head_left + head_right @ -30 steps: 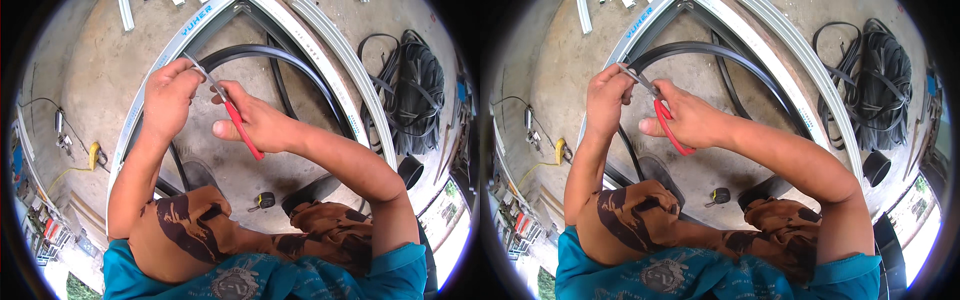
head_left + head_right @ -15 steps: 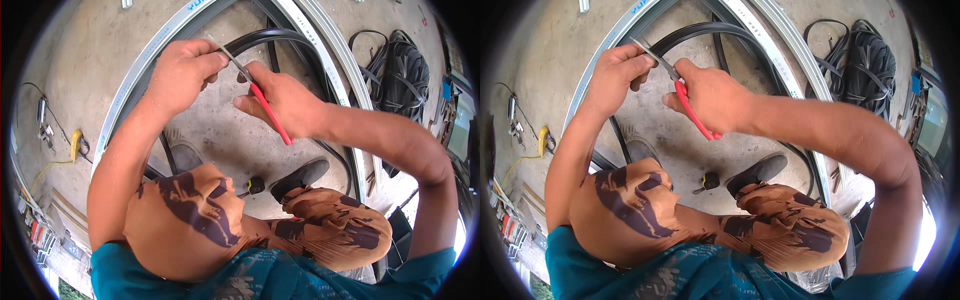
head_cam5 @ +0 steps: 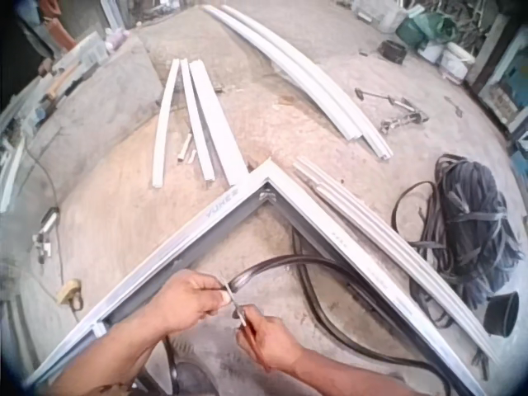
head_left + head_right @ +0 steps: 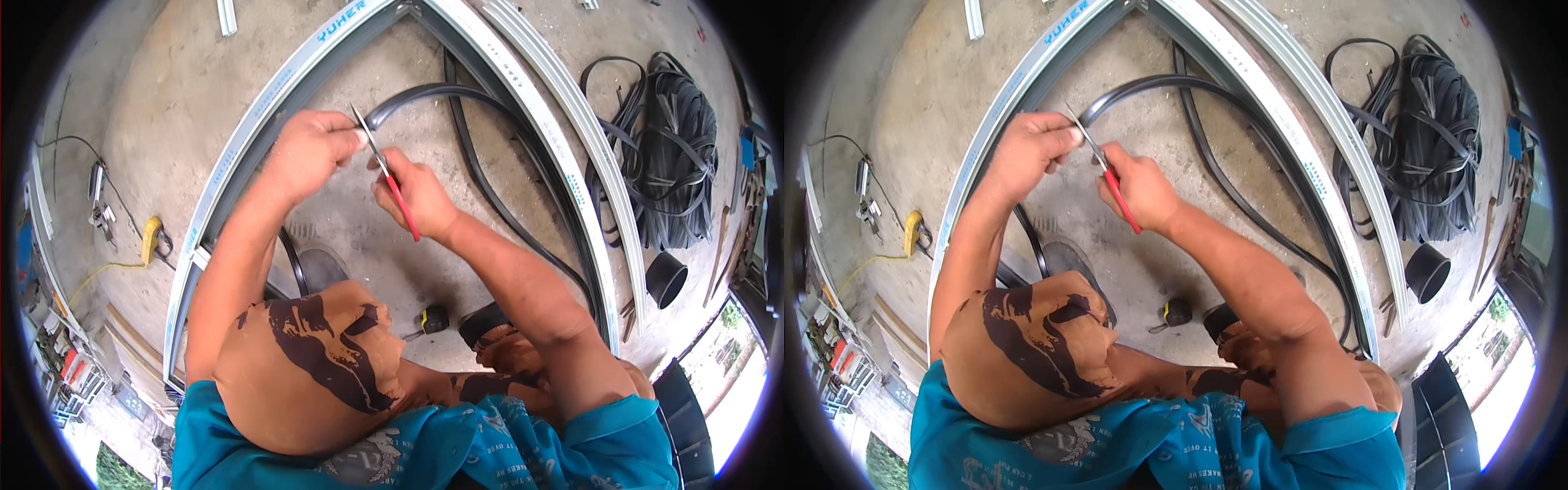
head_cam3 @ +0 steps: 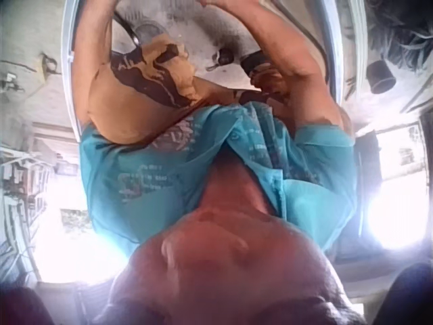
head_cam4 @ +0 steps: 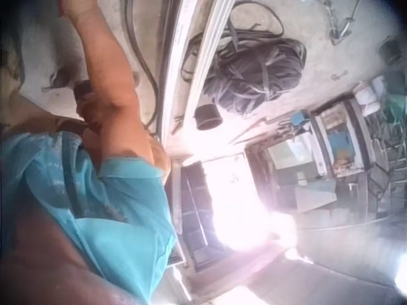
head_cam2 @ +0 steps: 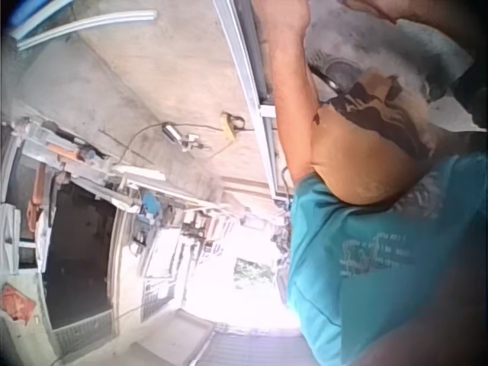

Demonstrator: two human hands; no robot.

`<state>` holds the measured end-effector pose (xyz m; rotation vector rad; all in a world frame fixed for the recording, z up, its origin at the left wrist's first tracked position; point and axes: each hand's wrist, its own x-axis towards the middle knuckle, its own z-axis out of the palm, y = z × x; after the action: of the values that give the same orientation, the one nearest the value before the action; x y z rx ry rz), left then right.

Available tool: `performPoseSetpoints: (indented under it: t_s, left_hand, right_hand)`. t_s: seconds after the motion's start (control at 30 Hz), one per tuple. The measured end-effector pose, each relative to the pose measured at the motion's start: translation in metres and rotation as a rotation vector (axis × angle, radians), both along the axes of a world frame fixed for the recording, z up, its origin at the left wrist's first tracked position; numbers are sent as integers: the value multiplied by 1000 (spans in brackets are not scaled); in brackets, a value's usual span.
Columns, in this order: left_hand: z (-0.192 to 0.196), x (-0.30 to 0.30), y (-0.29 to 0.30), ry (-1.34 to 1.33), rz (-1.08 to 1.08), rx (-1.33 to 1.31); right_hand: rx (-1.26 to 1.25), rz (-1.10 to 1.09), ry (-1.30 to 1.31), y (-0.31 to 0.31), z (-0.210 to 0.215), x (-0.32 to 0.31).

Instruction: Installing rubber seals into a metal window frame and cutting them to size.

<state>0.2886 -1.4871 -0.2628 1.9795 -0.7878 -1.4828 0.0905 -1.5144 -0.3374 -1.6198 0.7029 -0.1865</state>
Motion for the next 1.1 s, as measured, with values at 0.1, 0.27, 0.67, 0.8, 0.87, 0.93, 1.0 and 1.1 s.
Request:
performPoseSetpoints:
  t_s: [0.1,0.27,0.67,0.8,0.87,0.93,1.0,1.1]
  left_hand:
    - [-5,-2,2,136,-32,22]
    - [1,-7,-2,296,162,-196]
    - [-3,-1,23,-255,-132,-165]
    - [-25,28,96,-153,-185,109]
    - [-38,31,148,131,69,91]
    - [-40,12,164,191,166,13]
    - [-48,1,164,238,277,-53]
    - [-57,-25,144,2,299,-52]
  right_hand:
    - [-16,-49,0,1,-7,-5]
    - [261,-317,-75,-4,2,-3]
    - [462,-638,-400,-79,37,69]
    - [517,-864,-374,-141,35,88]
    - [502,-882,-412,-155,33,97]
    - [539,-854,-417,-160,30,104]
    - [580,-810,-425,-151,32,113]
    - [624,-826,-387,-139,32,129]
